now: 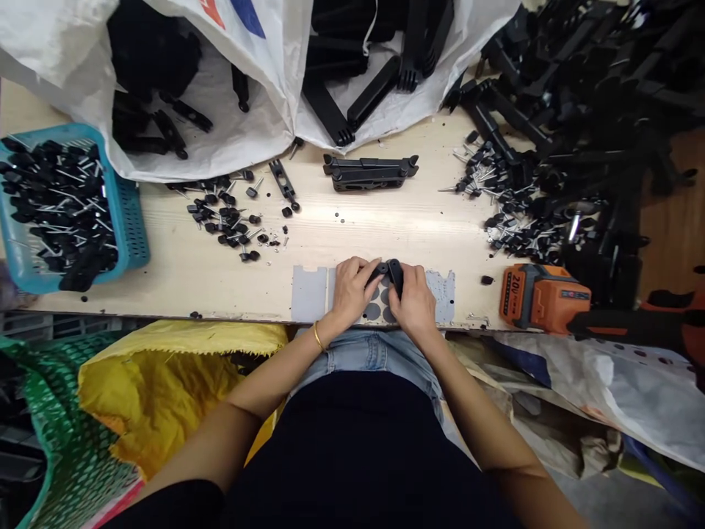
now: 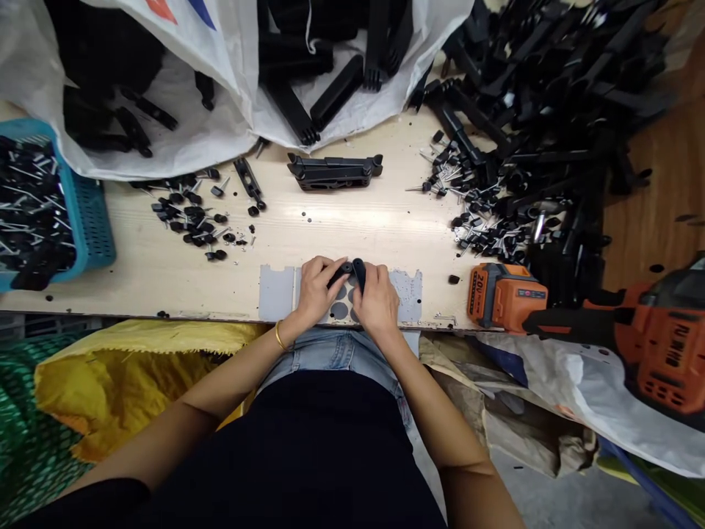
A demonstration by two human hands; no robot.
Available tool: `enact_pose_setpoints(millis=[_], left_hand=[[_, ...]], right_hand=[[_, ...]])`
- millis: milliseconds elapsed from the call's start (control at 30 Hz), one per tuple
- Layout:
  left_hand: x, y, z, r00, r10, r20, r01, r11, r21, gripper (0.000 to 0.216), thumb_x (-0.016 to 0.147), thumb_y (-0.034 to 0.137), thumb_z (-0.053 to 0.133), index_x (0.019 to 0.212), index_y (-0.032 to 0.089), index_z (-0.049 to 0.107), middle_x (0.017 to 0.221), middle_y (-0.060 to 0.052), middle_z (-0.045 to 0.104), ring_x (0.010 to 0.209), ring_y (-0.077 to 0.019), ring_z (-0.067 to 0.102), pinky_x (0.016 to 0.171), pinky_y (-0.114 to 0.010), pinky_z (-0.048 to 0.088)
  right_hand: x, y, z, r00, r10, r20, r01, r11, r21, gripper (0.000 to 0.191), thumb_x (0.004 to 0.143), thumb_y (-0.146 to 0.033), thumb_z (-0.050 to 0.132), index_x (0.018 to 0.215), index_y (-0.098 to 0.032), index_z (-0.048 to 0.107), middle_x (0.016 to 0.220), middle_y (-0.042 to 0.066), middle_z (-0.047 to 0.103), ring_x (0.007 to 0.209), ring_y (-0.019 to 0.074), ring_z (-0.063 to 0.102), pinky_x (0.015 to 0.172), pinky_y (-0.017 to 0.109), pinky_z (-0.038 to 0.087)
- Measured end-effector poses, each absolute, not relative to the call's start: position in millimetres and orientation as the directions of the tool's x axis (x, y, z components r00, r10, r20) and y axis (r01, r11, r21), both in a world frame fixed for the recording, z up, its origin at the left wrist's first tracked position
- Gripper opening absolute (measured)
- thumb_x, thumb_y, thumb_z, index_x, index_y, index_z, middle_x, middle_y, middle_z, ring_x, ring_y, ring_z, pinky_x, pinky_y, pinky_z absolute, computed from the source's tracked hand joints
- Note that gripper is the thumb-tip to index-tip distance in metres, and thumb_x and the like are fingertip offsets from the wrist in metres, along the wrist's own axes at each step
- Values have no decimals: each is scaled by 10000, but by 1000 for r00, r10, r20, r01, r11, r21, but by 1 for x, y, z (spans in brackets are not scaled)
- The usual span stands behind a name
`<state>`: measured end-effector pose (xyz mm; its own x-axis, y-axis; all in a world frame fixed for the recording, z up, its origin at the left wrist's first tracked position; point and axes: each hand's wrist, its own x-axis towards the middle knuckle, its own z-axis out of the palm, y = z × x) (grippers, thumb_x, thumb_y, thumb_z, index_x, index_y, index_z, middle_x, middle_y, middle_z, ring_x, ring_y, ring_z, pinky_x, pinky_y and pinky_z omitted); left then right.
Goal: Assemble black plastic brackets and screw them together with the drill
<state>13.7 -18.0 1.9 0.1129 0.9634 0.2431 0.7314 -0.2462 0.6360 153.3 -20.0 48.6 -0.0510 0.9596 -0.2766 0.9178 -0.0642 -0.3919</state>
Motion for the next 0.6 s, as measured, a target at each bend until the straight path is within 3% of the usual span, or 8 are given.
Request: enact_pose_setpoints(millis=[233,400,600], left_hand=[[14,-13,0,181,962,205,768,-269,581,289,961,296,467,1146,143,627,816,-52,547,797,-193,504,750,-336,410],[13,-4,2,238,955,175,781,-295,551,271,954,244,454,1131,122,620,846,-66,550,822,-206,500,727,-329,427],[3,20,0,517,824,231,555,-528,643,236,912,199,513,1104,133,633,868,-54,541,815,-183,513,726,-302,459]], right_hand=[[162,-17,41,-166,969,-181,840,43,-541,327,840,-238,453,1150,-144,503,1063,142,533,930,275,553,751,388,498],[160,-16,38,-175,976,-130,828,75,-555,272,827,-219,451,1085,-151,504,1019,133,519,913,268,538,769,388,496],[159,-17,38,-215,968,-130,834,112,-540,306,800,-181,454,1105,-165,484,1020,128,511,904,270,528,730,383,496]])
